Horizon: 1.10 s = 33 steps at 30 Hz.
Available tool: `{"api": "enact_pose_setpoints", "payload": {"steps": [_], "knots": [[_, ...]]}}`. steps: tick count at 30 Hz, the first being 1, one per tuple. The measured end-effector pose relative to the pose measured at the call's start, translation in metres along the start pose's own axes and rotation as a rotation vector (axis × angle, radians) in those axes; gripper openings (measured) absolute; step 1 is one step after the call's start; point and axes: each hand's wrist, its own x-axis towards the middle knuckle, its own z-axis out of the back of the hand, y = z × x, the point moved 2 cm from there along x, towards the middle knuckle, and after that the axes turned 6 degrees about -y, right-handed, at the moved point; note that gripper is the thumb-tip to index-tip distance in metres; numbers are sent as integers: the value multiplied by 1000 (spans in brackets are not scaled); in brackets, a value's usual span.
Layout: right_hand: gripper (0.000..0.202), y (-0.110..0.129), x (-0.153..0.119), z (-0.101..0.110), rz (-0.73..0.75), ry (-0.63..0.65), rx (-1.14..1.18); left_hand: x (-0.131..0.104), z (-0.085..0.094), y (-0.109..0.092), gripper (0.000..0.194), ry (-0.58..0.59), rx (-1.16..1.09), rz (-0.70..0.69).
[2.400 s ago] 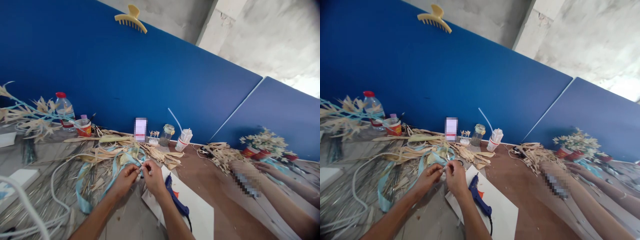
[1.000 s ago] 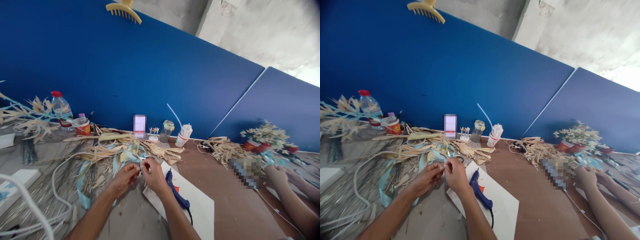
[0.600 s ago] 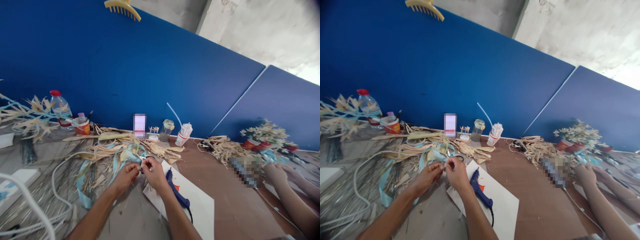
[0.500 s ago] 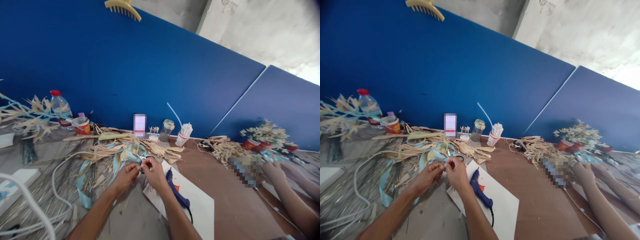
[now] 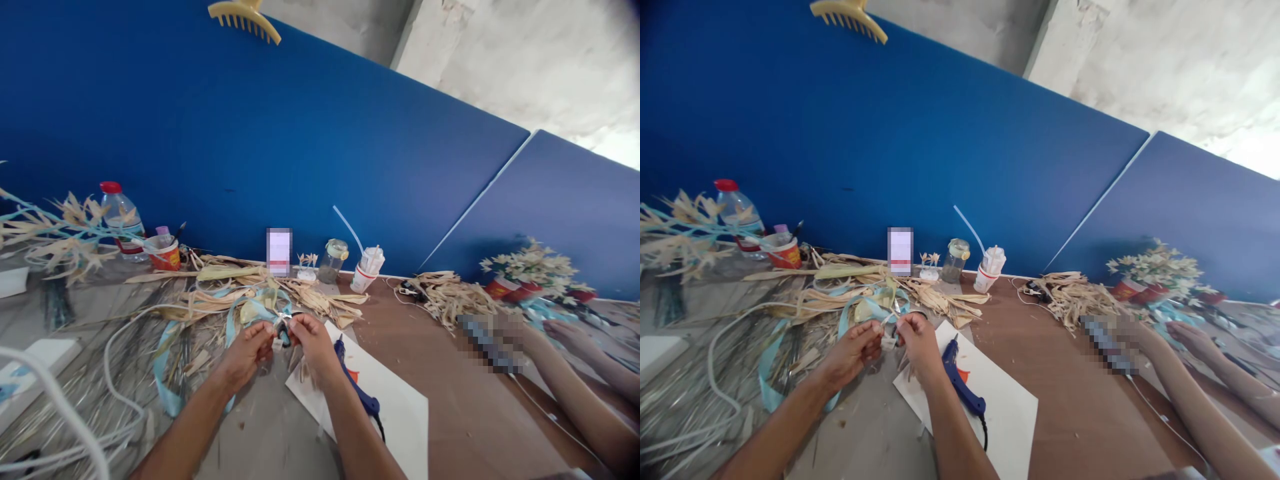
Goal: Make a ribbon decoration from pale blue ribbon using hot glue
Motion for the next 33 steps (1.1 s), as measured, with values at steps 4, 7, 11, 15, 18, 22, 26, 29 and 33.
{"api": "enact_pose_setpoints", "payload": {"steps": [4,7,11,15,18,22,26,29,33], "knots": [[11,-6,-1,-5,-55,84,41,1,2,2,37,39,-69,20],[11,-9,-1,-7,-42,85,43,1,1,4,36,53,-81,17],[12,-12,1,-8,-35,67,27,0,-3,4,33,49,-74,-12],[9,-11,1,-8,-9,38,-4,-1,-4,3,33,40,-24,-41],[7,-10,-1,-8,19,21,-41,-1,-4,3,34,23,8,-50],[9,-10,-2,-10,16,3,-71,-1,-5,3,35,-9,70,-66],[11,-11,-3,-12,29,-37,-103,-1,-5,5,33,-23,117,-77],[10,-12,-3,-11,39,-58,-127,0,-4,7,30,-8,146,-99],[10,-14,-2,-11,43,-83,-156,2,-2,10,29,-6,170,-93]]}}
